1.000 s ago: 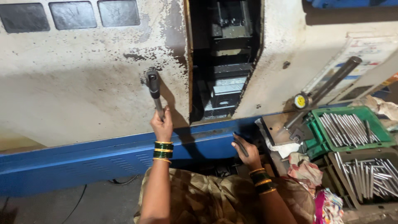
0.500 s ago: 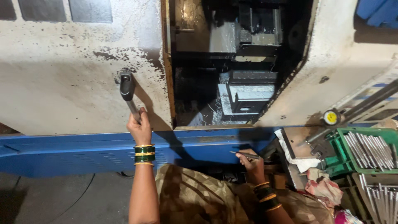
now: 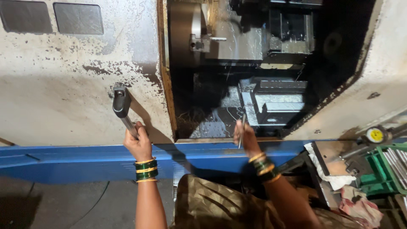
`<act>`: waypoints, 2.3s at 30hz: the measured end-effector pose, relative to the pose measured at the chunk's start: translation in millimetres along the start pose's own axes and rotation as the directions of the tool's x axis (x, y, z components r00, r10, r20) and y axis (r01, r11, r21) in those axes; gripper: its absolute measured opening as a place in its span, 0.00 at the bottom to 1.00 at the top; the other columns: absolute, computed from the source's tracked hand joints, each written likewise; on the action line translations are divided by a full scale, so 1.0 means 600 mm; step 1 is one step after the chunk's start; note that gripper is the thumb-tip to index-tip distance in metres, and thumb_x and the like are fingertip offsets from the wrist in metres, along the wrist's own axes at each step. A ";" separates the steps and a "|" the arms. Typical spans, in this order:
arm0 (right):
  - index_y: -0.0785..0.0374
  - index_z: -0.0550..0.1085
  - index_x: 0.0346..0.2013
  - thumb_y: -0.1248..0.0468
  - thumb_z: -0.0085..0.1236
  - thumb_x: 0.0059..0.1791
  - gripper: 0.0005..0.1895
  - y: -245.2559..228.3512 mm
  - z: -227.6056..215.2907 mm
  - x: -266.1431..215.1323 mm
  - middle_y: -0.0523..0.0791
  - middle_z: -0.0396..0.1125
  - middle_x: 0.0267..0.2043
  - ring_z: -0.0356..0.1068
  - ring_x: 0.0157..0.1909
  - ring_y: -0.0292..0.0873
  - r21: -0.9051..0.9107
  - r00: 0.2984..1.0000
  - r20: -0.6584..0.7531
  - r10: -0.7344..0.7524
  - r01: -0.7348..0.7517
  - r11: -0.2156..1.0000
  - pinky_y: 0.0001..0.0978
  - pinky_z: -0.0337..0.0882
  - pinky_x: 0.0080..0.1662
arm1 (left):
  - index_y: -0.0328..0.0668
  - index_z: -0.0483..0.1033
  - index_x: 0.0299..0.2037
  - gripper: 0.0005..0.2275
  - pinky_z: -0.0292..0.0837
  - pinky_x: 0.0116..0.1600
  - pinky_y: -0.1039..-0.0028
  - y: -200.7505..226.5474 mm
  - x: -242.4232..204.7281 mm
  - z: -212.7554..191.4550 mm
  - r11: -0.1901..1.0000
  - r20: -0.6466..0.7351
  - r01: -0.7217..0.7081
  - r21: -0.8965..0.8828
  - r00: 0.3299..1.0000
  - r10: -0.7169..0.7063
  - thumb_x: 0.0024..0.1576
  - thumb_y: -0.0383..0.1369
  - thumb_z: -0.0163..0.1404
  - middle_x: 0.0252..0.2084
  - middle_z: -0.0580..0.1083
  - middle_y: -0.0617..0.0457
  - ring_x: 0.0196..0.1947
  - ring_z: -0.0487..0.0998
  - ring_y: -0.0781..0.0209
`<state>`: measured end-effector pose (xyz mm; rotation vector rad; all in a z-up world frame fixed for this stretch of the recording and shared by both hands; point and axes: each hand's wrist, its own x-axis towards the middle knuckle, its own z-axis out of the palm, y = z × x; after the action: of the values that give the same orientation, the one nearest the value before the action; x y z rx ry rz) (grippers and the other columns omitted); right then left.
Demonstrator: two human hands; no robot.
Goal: The person operates a metal turning lathe by pulling a lever to open the machine door, inserting a metal rod into the chuck, closing the door, and then wiping the rod with a cloth. The person repeats this process with multiple rods, placing them into bins after wiping.
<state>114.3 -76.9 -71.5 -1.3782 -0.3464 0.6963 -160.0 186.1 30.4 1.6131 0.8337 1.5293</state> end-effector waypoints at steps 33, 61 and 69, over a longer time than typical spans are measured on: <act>0.59 0.62 0.33 0.41 0.54 0.51 0.25 -0.272 0.075 0.484 0.40 0.58 0.21 0.60 0.20 0.35 0.532 0.913 -0.406 -0.031 0.264 0.805 0.27 0.62 0.20 | 0.34 0.73 0.34 0.04 0.55 0.25 0.77 -0.019 0.001 0.006 0.991 -0.057 -0.066 0.115 0.996 0.073 0.62 0.23 0.51 0.20 0.68 0.58 0.18 0.59 0.73; 0.65 0.65 0.45 0.38 0.51 0.52 0.30 -0.327 0.150 0.403 0.51 0.76 0.35 0.69 0.21 0.35 0.243 0.959 -0.128 -0.254 0.279 0.929 0.19 0.58 0.18 | 0.31 0.72 0.34 0.05 0.55 0.25 0.77 -0.014 -0.001 0.009 0.991 -0.051 -0.072 0.115 0.996 0.079 0.63 0.23 0.49 0.20 0.69 0.57 0.19 0.61 0.74; 0.55 0.58 0.29 0.33 0.53 0.50 0.30 -0.331 0.183 0.432 0.35 0.53 0.19 0.51 0.15 0.28 0.027 0.995 0.096 -0.009 0.006 1.000 0.19 0.51 0.17 | 0.32 0.72 0.33 0.06 0.57 0.25 0.78 -0.021 0.001 0.007 0.987 -0.036 -0.115 0.112 0.992 0.120 0.63 0.23 0.48 0.22 0.72 0.57 0.19 0.64 0.74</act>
<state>292.4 164.6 97.2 -1.3206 -0.4171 0.7600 -155.4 192.6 19.8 1.7408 0.8726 1.6301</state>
